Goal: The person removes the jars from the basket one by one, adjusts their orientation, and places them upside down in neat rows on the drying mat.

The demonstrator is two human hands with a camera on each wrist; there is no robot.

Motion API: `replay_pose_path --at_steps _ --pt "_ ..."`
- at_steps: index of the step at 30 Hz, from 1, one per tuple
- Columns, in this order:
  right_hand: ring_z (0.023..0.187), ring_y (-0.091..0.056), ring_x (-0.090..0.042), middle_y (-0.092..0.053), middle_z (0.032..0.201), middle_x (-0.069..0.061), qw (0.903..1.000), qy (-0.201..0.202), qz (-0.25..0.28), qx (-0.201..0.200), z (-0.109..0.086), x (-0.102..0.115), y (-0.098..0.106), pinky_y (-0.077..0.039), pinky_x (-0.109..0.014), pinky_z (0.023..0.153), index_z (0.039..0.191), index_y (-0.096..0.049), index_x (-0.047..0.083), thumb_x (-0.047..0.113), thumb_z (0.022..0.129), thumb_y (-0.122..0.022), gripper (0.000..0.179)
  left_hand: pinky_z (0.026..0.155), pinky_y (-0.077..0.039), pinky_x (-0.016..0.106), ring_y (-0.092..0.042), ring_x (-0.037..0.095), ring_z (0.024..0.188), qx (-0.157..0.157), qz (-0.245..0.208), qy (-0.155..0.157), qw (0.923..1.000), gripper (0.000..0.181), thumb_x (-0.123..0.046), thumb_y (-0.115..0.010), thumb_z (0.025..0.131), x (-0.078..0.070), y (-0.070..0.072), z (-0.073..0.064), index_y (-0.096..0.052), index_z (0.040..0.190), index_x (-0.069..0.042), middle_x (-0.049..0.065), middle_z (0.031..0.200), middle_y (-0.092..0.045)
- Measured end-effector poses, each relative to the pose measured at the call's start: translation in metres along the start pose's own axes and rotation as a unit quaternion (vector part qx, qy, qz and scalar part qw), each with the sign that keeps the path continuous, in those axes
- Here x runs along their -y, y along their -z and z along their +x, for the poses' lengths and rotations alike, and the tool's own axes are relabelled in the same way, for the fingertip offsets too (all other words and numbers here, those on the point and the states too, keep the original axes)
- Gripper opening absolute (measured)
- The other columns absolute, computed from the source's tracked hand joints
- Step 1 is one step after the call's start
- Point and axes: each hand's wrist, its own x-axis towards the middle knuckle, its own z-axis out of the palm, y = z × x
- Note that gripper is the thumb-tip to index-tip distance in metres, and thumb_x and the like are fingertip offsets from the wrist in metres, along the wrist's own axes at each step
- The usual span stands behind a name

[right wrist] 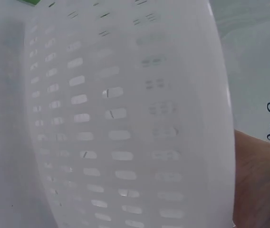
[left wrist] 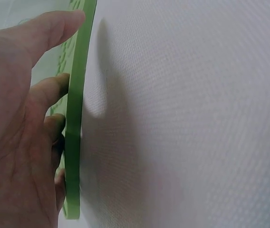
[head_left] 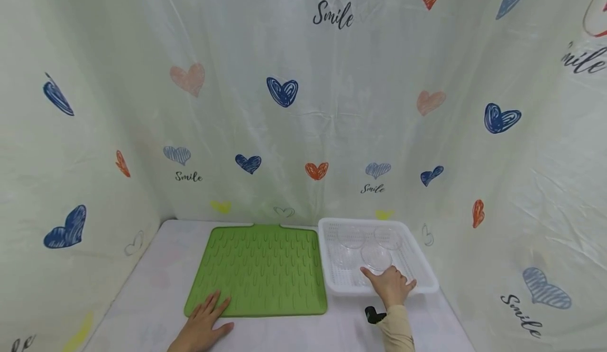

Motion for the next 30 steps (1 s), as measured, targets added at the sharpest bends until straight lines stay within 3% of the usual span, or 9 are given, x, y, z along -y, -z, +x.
replay_pose_path --at_steps 13,19,23,30 --pt "0.104 -0.052 -0.061 -0.062 0.103 -0.036 0.9996 -0.017 0.02 -0.003 0.008 0.003 -0.003 -0.008 -0.08 0.102 0.103 -0.057 -0.016 0.081 0.065 -0.064 0.104 0.112 -0.016 0.068 -0.022 0.047 0.142 0.003 -0.004 0.001 1.0 0.077 -0.054 -0.064 0.085 0.006 -0.004 0.005 -0.046 0.143 -0.007 0.026 0.154 -0.027" --pt "0.104 -0.052 -0.062 -0.058 0.11 -0.041 0.9995 -0.018 0.026 0.001 0.012 0.006 -0.003 -0.008 -0.079 0.103 0.119 -0.047 -0.018 0.077 0.067 -0.066 0.11 0.112 -0.016 0.068 -0.021 0.047 0.142 0.016 -0.003 0.008 0.9998 0.078 -0.054 -0.064 0.084 0.003 -0.003 0.004 -0.046 0.143 -0.006 0.026 0.154 -0.027" --pt "0.102 -0.054 -0.061 -0.058 0.108 -0.044 0.9994 -0.016 0.03 0.007 0.016 0.006 -0.005 -0.013 -0.08 0.101 0.126 -0.039 -0.018 0.074 0.07 -0.067 0.111 0.112 -0.016 0.068 -0.022 0.047 0.142 0.017 -0.005 0.008 0.9998 0.076 -0.053 -0.064 0.085 0.003 -0.002 0.003 -0.046 0.143 -0.007 0.026 0.154 -0.027" --pt "0.098 -0.058 -0.056 -0.057 0.11 -0.043 0.9973 -0.016 0.066 0.025 0.027 0.006 -0.01 -0.031 -0.074 0.091 0.129 -0.032 -0.017 0.072 0.072 -0.067 0.111 0.112 -0.017 0.067 -0.022 0.046 0.142 0.016 0.001 0.013 0.9998 0.076 -0.053 -0.064 0.085 0.003 -0.003 0.006 -0.046 0.143 -0.008 0.025 0.154 -0.028"
